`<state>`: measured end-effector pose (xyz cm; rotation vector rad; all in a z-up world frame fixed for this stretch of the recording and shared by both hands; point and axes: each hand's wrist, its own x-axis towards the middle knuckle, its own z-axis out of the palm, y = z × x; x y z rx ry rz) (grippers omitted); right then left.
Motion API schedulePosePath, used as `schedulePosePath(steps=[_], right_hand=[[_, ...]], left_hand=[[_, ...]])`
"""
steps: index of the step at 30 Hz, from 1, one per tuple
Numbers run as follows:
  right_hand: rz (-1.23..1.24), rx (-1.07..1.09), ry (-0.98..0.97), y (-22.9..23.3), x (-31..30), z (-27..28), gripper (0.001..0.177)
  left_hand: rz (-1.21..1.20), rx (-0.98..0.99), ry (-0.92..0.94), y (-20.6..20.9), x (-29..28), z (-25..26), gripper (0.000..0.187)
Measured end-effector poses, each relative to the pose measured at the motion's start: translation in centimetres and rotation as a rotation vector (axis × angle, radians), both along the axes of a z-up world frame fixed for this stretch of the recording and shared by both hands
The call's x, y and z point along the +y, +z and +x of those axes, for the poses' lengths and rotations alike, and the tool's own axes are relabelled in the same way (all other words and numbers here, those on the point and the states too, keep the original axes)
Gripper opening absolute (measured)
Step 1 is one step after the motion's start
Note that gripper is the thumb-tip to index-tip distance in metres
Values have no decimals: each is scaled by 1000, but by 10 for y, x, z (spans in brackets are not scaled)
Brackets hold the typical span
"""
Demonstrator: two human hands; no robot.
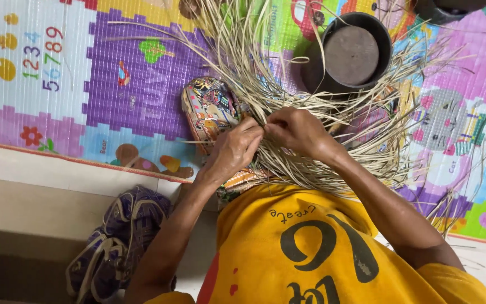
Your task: Weaving dried palm leaves together to create a handcrafted item while sitting on a floor mat.
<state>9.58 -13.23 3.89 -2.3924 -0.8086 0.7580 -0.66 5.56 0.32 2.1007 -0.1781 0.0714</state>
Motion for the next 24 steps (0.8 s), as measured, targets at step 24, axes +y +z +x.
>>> schedulePosePath(steps=[24], right_hand=[[701,177,-16,60,-25,-26,8]], left_hand=[[-731,369,-20,-25,0,2,12]])
